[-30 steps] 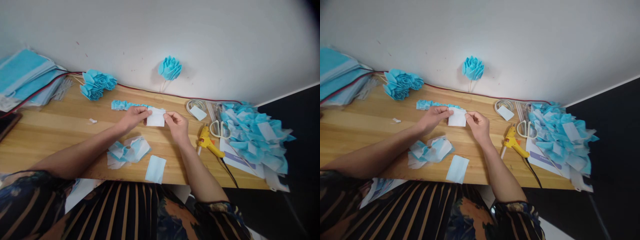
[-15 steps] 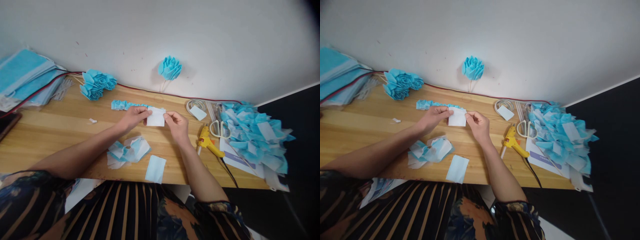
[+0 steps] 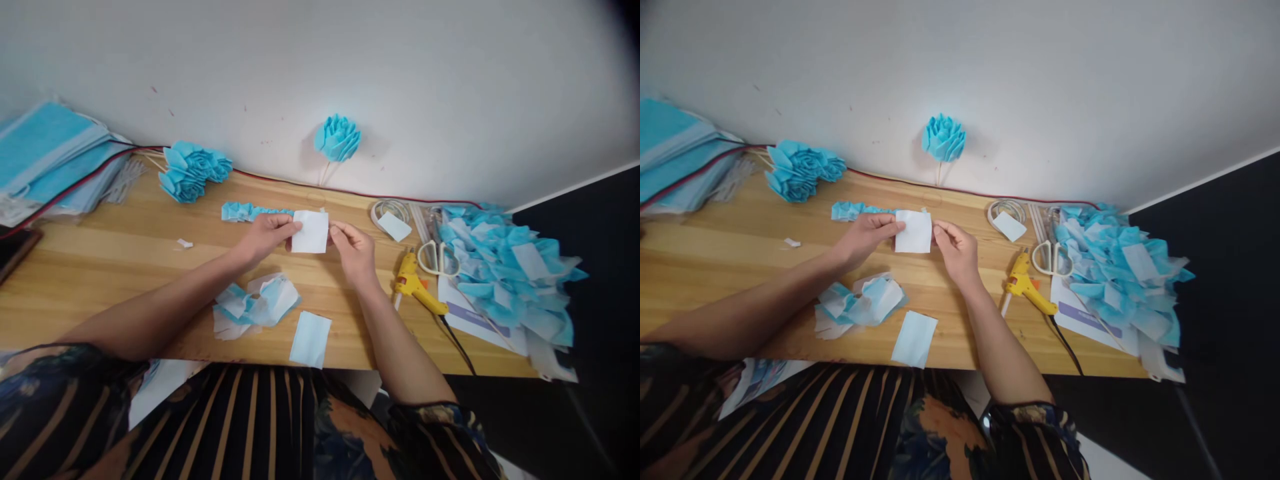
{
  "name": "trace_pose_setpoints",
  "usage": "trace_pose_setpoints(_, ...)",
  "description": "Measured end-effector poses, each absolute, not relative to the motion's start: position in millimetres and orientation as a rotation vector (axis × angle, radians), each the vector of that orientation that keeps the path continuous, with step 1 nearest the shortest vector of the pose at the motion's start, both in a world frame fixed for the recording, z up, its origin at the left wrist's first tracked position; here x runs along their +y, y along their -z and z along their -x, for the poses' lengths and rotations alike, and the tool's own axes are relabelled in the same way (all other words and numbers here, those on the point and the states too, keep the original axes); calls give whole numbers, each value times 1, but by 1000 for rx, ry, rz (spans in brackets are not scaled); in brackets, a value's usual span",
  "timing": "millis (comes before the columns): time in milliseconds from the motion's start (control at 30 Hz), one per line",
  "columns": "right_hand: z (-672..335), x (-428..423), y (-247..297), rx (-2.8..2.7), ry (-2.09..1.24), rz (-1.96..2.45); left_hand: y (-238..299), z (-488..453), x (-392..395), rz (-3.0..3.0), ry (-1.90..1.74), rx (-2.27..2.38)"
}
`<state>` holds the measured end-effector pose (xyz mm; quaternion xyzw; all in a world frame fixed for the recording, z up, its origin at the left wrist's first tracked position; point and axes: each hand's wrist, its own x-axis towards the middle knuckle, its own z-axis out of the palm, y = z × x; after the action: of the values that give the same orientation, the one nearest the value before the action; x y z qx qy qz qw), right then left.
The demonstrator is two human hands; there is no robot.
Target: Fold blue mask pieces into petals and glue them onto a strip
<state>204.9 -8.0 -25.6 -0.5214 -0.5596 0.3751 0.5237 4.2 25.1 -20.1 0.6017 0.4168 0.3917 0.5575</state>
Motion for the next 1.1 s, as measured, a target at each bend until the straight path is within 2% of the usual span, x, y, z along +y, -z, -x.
trace_pose_setpoints(333,-207,-6,27,-1415,-1049,1160,17,-4,24,-1424,-921,978)
trace_pose_setpoints(600,-210,-6,26,-1477,-735,1243,13,-5,20,-1620,-1069,1056)
trace_pose_setpoints(867,-210,-12,16,-1735,-214,1076,20,-2,20,-1976,-1349,947)
trace_pose_setpoints(1100,-212,-12,18,-1758,-161,1007,21,-1,20,-2057,-1428,926)
